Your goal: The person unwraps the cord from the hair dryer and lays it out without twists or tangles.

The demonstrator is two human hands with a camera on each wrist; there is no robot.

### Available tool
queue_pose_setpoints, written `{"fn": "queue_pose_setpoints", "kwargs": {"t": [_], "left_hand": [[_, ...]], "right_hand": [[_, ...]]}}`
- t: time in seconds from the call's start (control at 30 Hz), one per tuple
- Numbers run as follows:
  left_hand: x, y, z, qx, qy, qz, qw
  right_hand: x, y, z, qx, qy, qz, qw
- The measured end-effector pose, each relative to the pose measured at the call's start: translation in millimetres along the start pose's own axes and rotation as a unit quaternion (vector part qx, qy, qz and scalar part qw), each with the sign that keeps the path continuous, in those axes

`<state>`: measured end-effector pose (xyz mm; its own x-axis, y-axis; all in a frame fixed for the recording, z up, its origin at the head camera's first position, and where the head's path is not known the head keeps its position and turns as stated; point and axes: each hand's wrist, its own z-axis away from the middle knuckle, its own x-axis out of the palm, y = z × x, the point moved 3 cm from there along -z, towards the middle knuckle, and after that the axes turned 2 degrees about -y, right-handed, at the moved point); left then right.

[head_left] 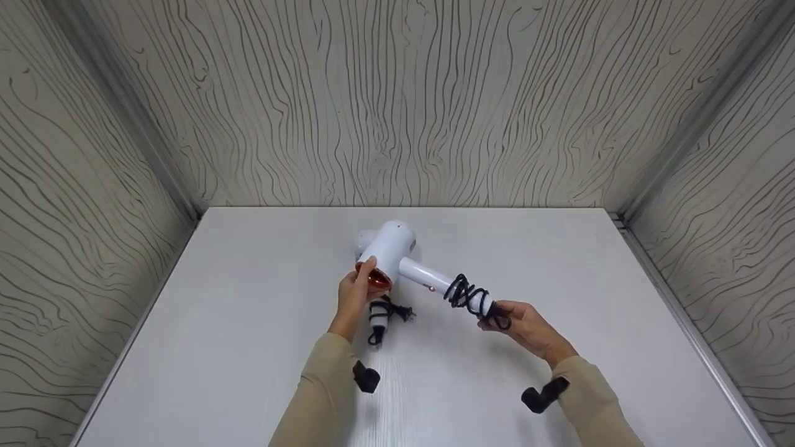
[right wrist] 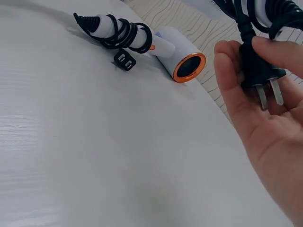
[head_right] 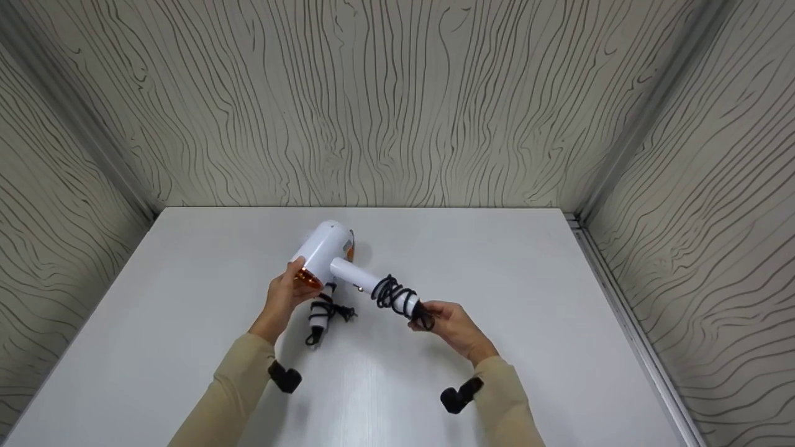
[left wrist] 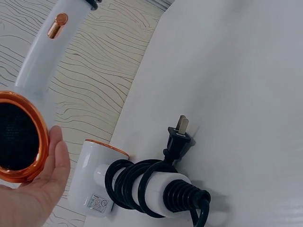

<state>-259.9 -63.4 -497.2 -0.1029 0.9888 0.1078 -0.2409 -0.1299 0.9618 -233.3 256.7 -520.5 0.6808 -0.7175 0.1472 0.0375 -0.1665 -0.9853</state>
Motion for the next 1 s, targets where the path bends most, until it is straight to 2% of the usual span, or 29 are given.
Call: {"fn": "queue_pose_setpoints", "kwargs": {"t": [0.2,0.37,0.6,0.77,1.0], "left_hand": [[0.6,-0.4,0.0,0.001,0.007,0.009,0.9999],[0.8,0.4,0.7,0.006,0.004,0.009,0.9999],[0.6,-1.2,0.5,-0.010,0.007,0.035,0.9993],[0.4,-1.6,0.6,-0.010,0.019,0.046,0.9987],[1.1,-2.9,2.5,-0.006,0.043,0.061,0.9972]], "right_hand": [[2,1,-0.2,0.028,0.059,0.025,0.9975],[3,3,0.8,0.048,0.105,0.020,0.9931],[4,7,-0.3,0.067,0.158,0.036,0.9845],[6,11,-0.2,0.073,0.182,0.078,0.9775],[11,10,1.1,0.069,0.187,0.111,0.9735]]}}
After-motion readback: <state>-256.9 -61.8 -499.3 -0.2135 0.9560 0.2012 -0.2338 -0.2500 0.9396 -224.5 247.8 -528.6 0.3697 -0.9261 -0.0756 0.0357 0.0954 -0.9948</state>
